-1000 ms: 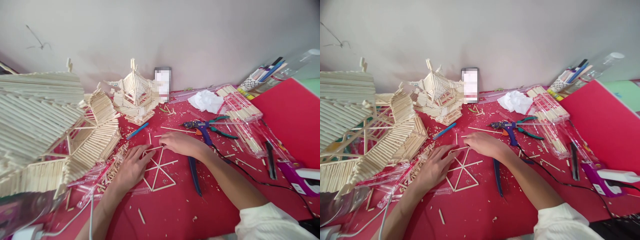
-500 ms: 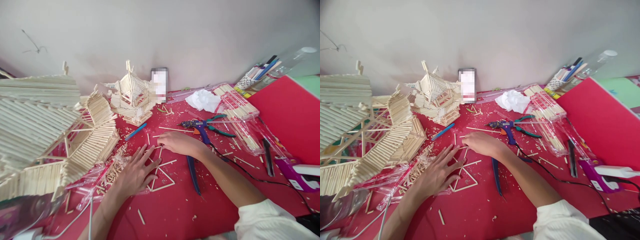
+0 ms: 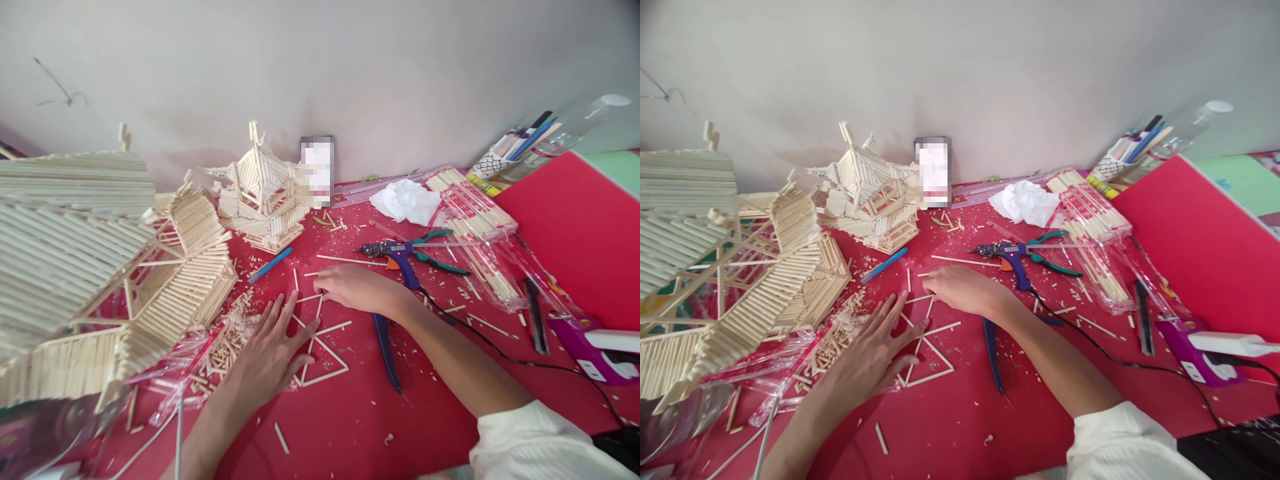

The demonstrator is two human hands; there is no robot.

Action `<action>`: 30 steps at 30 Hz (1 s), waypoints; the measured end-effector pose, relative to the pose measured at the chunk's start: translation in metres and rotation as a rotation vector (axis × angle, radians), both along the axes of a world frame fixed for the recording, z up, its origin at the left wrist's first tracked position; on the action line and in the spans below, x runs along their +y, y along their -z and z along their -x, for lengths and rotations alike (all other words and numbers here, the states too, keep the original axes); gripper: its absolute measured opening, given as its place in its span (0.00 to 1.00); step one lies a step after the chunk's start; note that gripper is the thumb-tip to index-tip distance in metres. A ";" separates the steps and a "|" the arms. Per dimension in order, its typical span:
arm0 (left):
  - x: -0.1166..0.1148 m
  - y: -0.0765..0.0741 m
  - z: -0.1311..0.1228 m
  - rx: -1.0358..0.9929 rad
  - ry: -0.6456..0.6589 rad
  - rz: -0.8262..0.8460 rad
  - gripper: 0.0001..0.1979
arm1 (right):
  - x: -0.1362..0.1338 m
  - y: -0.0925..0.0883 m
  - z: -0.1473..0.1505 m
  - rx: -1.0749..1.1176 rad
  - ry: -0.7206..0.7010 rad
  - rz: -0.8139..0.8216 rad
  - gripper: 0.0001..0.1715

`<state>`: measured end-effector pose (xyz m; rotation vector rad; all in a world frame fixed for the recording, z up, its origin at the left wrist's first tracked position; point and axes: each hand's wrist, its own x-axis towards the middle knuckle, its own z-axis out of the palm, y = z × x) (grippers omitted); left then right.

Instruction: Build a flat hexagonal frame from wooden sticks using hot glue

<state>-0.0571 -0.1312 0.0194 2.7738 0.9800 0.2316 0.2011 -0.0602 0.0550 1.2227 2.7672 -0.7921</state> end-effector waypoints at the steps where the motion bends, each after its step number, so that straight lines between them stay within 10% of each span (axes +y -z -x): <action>1: -0.001 0.000 0.001 0.006 -0.008 0.005 0.30 | 0.000 0.000 0.000 -0.003 -0.002 -0.001 0.07; 30: -0.019 0.001 -0.005 0.160 -0.153 -0.077 0.34 | -0.001 -0.001 0.002 -0.036 -0.010 -0.016 0.06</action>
